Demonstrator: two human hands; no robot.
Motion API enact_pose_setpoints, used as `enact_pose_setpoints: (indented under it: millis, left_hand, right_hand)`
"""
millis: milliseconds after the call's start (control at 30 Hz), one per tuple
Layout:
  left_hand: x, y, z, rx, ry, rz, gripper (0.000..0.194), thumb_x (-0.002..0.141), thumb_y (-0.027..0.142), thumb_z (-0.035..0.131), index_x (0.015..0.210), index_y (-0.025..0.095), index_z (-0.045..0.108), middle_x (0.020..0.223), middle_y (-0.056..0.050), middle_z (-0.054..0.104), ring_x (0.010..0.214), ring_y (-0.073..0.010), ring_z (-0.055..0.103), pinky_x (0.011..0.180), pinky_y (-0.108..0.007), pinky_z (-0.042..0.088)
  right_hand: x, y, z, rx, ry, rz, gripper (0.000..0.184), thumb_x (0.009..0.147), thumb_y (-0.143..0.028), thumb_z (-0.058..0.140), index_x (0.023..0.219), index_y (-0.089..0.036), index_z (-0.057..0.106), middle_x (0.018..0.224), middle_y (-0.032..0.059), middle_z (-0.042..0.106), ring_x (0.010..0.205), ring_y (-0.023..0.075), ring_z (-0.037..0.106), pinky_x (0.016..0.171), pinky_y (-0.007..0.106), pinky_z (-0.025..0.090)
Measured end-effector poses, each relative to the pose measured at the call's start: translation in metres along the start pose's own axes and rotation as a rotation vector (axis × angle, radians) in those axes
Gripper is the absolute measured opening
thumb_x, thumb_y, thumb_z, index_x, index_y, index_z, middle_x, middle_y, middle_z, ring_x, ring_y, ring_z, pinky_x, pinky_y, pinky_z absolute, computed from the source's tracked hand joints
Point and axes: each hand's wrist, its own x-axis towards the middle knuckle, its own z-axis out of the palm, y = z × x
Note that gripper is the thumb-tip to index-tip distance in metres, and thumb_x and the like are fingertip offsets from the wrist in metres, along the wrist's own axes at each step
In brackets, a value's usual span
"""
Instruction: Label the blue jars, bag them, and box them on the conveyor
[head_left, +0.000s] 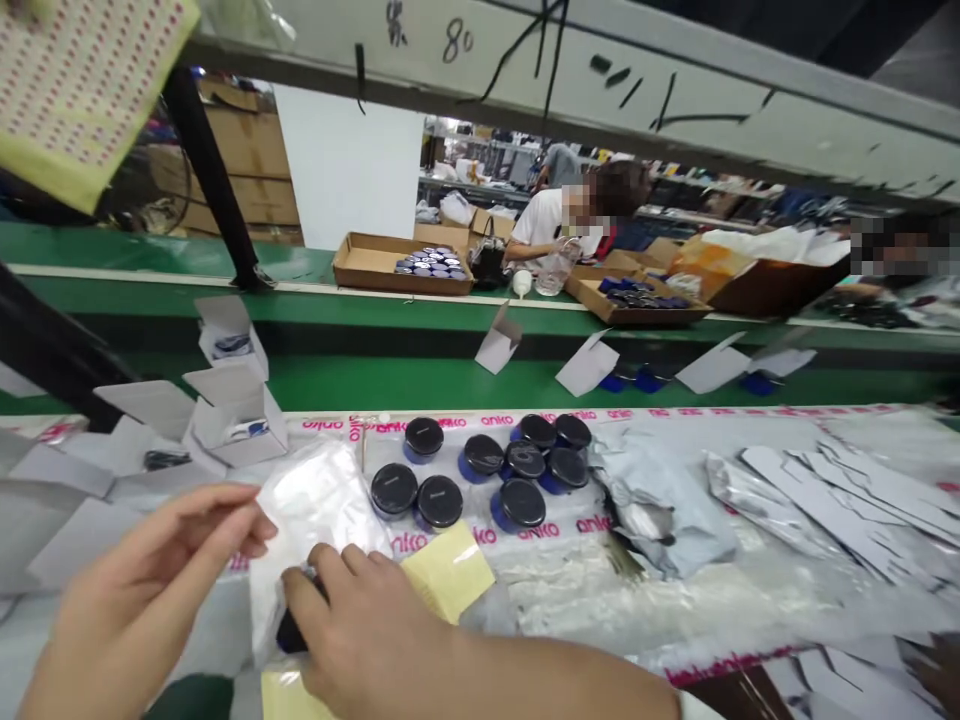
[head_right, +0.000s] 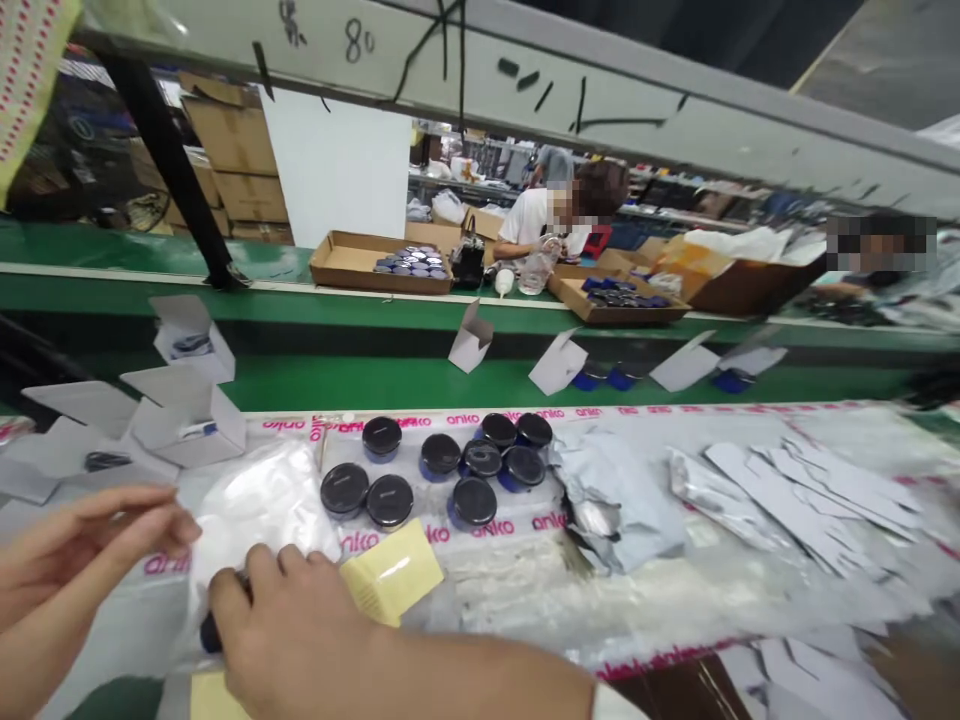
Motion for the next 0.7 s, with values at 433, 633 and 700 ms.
enact_pose_setpoints:
  millis: [433, 633, 700]
  left_hand:
    - [0.054, -0.033, 0.035, 0.462, -0.004, 0.118, 0.027, 0.098, 0.026, 0.047, 0.116, 0.019, 0.066, 0.084, -0.007, 0.075, 0.075, -0.0255, 0.071, 0.066, -0.031, 0.046]
    - [0.053, -0.048, 0.04, 0.381, 0.125, 0.198, 0.017, 0.098, 0.025, 0.05, 0.102, 0.02, 0.066, 0.087, -0.006, 0.072, 0.076, -0.0205, 0.067, 0.074, -0.031, 0.048]
    - [0.052, -0.054, 0.044, 0.367, 0.138, 0.199, 0.016, 0.099, 0.024, 0.049, 0.097, 0.02, 0.065, 0.086, -0.004, 0.07, 0.074, -0.0185, 0.065, 0.072, -0.029, 0.049]
  right_hand:
    - [0.085, 0.068, -0.09, 0.735, 0.395, 0.066, 0.046, 0.082, -0.033, 0.076, 0.124, -0.024, 0.062, 0.125, 0.0093, 0.066, 0.114, 0.0265, 0.065, 0.099, 0.045, 0.052]
    - [0.166, 0.068, -0.063, 0.38, 0.295, -0.249, 0.052, 0.088, -0.026, 0.071, 0.136, -0.018, 0.054, 0.135, 0.012, 0.06, 0.122, 0.0225, 0.06, 0.101, 0.035, 0.05]
    - [0.174, 0.067, -0.06, 0.136, 0.186, -0.254, 0.049, 0.092, -0.024, 0.066, 0.138, -0.018, 0.052, 0.137, 0.0129, 0.058, 0.119, 0.0227, 0.061, 0.094, 0.035, 0.051]
